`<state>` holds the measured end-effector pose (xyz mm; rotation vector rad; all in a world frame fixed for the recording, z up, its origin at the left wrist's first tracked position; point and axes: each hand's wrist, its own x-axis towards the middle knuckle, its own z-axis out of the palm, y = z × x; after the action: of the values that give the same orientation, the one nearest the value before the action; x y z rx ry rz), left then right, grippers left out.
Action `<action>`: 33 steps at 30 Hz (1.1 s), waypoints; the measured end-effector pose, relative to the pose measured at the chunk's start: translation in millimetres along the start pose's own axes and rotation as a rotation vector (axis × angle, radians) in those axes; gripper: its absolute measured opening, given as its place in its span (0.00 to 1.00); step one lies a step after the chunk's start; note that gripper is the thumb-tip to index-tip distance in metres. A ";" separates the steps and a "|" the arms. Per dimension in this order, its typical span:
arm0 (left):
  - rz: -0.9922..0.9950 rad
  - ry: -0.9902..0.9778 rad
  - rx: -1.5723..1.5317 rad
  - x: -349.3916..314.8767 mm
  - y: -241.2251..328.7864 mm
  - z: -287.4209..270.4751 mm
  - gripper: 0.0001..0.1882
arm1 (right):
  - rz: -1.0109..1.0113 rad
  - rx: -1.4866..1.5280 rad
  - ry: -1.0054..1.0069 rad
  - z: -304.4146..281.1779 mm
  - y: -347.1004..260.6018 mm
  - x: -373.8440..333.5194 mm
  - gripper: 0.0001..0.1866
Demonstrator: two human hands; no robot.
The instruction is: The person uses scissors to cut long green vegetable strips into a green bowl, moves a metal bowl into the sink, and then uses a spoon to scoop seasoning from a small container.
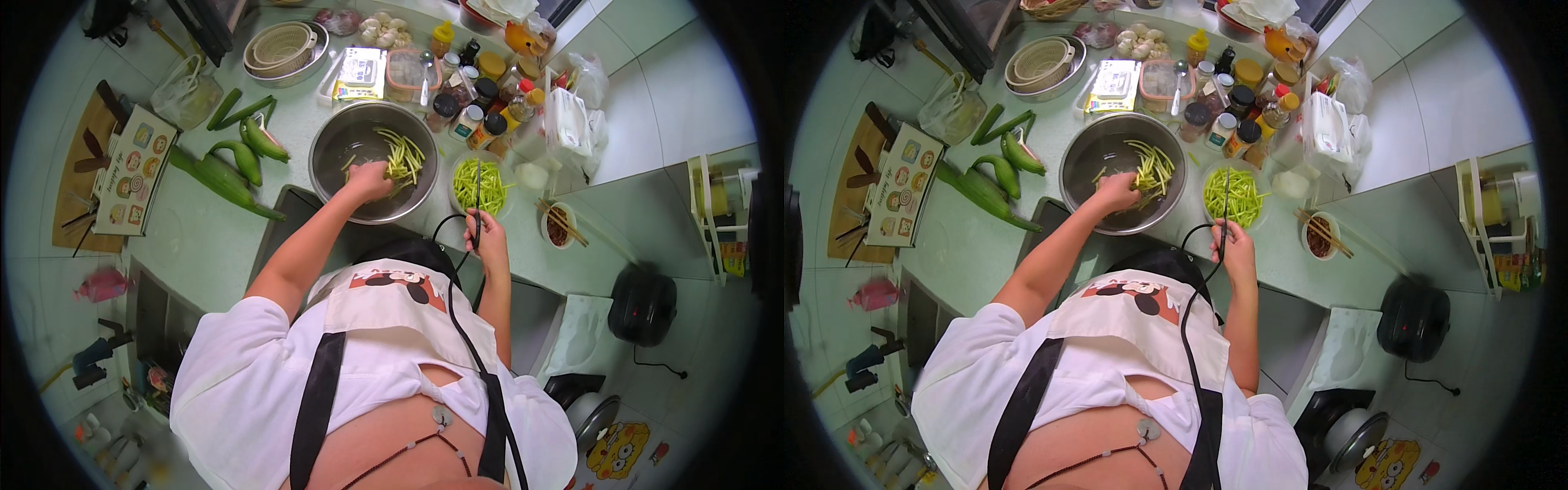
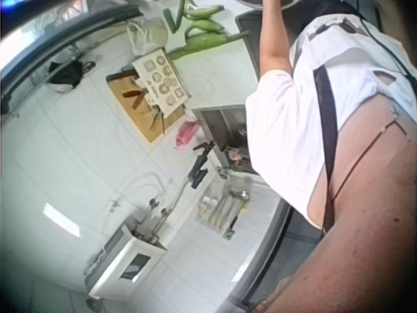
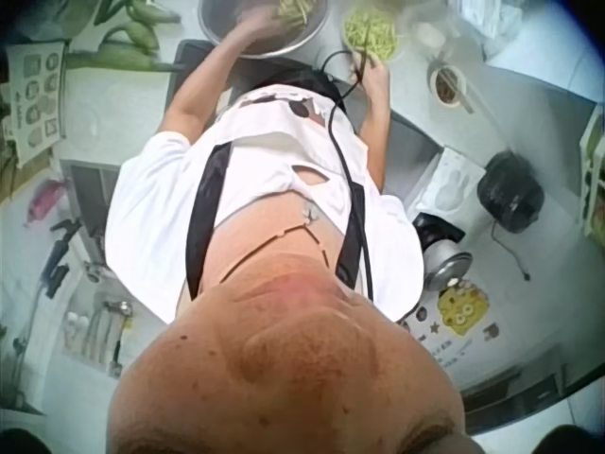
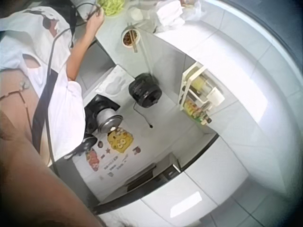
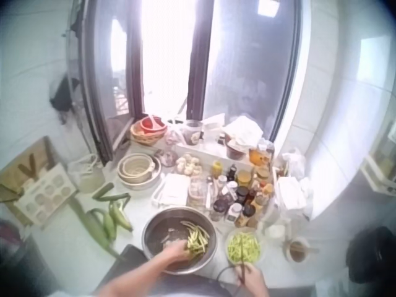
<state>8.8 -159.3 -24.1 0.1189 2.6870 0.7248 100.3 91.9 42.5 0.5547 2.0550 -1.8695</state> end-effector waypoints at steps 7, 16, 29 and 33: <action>-0.088 -0.325 -0.965 -10.3 -13.0 -31.1 0.12 | -0.015 -0.002 -0.043 -5.6 -9.6 9.1 0.16; 0.051 0.195 -0.353 -32.2 2.3 -44.9 0.14 | -0.029 -0.032 -0.056 -20.4 -7.9 14.0 0.16; -0.036 0.195 -0.418 -32.4 7.9 -50.9 0.15 | -0.026 -0.031 -0.059 -35.5 -5.2 15.6 0.14; -0.121 0.212 -0.497 -22.7 -10.8 -46.8 0.19 | -0.033 -0.001 -0.071 -38.4 -3.7 15.3 0.14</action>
<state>13.4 -194.6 15.4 -0.2556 2.5808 1.4015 86.3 131.0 42.4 0.4492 2.0315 -1.8786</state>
